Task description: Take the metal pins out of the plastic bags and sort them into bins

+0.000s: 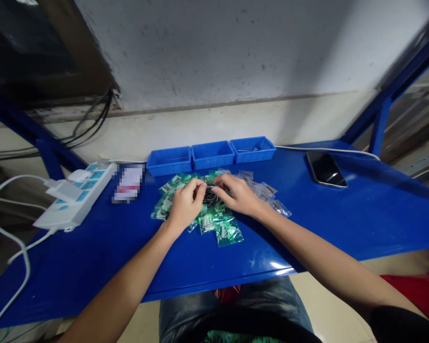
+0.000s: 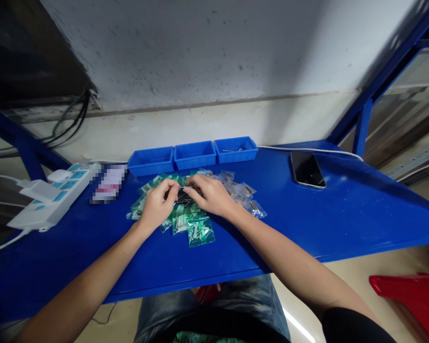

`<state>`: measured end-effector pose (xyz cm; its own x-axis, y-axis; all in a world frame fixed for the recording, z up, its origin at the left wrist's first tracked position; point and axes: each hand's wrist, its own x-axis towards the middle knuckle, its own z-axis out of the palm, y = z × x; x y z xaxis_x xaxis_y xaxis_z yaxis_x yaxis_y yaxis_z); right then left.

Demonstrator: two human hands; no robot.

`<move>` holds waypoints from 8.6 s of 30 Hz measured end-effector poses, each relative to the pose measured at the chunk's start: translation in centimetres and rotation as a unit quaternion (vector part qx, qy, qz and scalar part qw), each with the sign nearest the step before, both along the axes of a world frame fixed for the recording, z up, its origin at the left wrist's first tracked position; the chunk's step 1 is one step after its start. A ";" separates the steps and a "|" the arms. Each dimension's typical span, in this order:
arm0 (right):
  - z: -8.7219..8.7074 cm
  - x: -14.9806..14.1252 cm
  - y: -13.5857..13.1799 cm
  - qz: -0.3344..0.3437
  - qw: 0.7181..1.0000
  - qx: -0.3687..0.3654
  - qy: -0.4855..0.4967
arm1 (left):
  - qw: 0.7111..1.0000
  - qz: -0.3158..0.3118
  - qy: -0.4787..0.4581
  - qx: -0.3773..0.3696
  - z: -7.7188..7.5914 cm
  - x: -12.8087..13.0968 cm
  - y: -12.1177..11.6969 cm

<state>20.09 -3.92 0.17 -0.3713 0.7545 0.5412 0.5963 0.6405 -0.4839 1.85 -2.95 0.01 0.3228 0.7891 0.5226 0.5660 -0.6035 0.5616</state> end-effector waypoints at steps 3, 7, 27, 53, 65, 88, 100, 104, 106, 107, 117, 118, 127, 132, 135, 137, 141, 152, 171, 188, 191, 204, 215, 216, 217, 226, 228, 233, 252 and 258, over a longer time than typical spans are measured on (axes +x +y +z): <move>0.0 0.0 -0.1 0.002 1.000 0.002 0.008 | 1.000 0.011 0.004 -0.003 0.0 -0.1 0.1; -0.1 -0.1 -0.1 0.005 1.000 0.012 -0.001 | 1.000 0.012 0.007 -0.011 0.0 -0.1 0.1; -0.2 0.1 0.1 0.012 1.000 -0.008 0.005 | 1.000 -0.004 -0.010 0.004 0.1 -0.1 -0.1; -0.4 0.2 0.3 0.004 1.000 0.017 0.014 | 1.000 0.000 -0.024 0.004 -0.1 0.0 0.0; -0.4 0.2 0.3 -0.008 1.000 0.017 0.017 | 1.000 0.012 -0.002 0.009 -0.2 -0.1 0.1; -0.7 0.0 0.4 -0.016 0.999 0.030 0.000 | 1.000 0.009 -0.003 0.004 0.1 0.0 0.0; -0.5 -0.2 0.0 -0.013 0.999 0.026 0.021 | 0.999 0.030 0.026 0.016 -0.1 -0.1 0.2; -0.7 -0.1 0.2 -0.006 0.999 0.031 0.012 | 0.999 0.025 0.031 0.009 -0.1 -0.1 0.2; -0.8 -0.1 0.3 -0.007 1.000 0.028 0.011 | 0.999 0.019 0.028 0.005 -0.1 -0.1 0.1; -0.8 -0.1 0.4 -0.011 1.000 0.027 0.010 | 1.000 0.016 0.022 0.003 -0.1 -0.1 0.1; -0.4 -0.2 0.1 -0.024 1.000 0.013 0.015 | 1.000 0.017 0.019 -0.001 0.1 0.1 0.0; -0.4 -0.2 0.1 -0.019 1.000 0.010 0.018 | 1.000 0.024 0.020 -0.001 0.1 0.0 0.1; -0.4 -0.2 0.0 -0.005 0.999 0.034 0.009 | 0.999 0.031 0.017 0.002 0.0 -0.1 0.1; -0.3 -0.2 0.1 -0.024 0.999 0.039 0.003 | 1.000 -0.005 -0.014 0.019 0.0 0.2 -0.2; -0.3 -0.3 0.1 -0.020 0.999 0.038 0.006 | 1.000 0.005 -0.009 0.016 -0.1 0.2 -0.2; -0.3 -0.3 0.1 -0.016 0.999 0.035 0.013 | 1.000 0.019 -0.001 0.007 -0.2 0.1 0.0; -0.4 -0.4 -0.1 -0.009 0.999 0.024 0.026 | 0.999 0.045 0.012 0.004 -0.2 -0.1 0.3; 0.3 -0.4 -0.4 -0.013 0.996 0.088 0.011 | 0.999 0.033 0.008 -0.007 0.2 0.0 -0.1; 3.4 8.3 3.8 -0.390 0.907 0.148 0.050 | 0.975 0.040 0.218 -0.016 -0.6 -0.7 0.4; -0.4 -0.2 0.2 -0.009 0.996 -0.017 -0.087 | 0.997 -0.037 0.073 -0.010 -0.1 -0.3 0.4; -0.5 -0.2 0.2 -0.002 0.997 -0.012 -0.079 | 0.997 -0.049 0.059 -0.009 -0.1 -0.2 0.3; -0.5 0.4 0.3 0.015 0.996 -0.020 -0.088 | 0.997 -0.050 0.005 -0.067 0.1 0.3 -0.3; -0.2 0.6 0.1 0.020 0.996 -0.051 -0.065 | 0.999 -0.026 0.009 -0.042 0.5 -0.1 -0.5; -0.1 0.6 0.1 0.016 0.997 -0.051 -0.063 | 0.999 -0.032 0.022 -0.037 0.5 -0.2 -0.4; -0.1 0.6 0.1 0.013 0.997 -0.052 -0.062 | 0.998 -0.037 0.032 -0.034 0.5 -0.3 -0.3; -0.2 0.7 -0.1 0.008 0.997 -0.057 -0.042 | 0.998 -0.038 0.036 -0.021 0.0 -0.3 0.1; -0.2 0.7 -0.1 0.006 0.997 -0.051 -0.055 | 0.999 -0.037 0.033 -0.021 0.0 -0.3 0.2; -0.4 0.6 -0.2 0.010 0.996 -0.051 -0.076 | 0.998 -0.032 0.037 -0.033 -0.1 -0.6 0.4; 0.0 0.6 -0.1 0.000 0.996 -0.047 -0.072 | 0.997 -0.037 0.046 -0.052 -0.3 -1.0 0.6; -0.1 0.5 -0.1 -0.007 0.996 -0.059 -0.061 | 0.998 0.010 0.053 -0.013 0.0 -0.5 0.5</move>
<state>20.63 -4.02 0.09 -0.4173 0.8161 0.3998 0.6645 0.5741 -0.4783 1.30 -2.44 -0.02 0.3603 0.8090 0.4645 0.6350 -0.5775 0.5132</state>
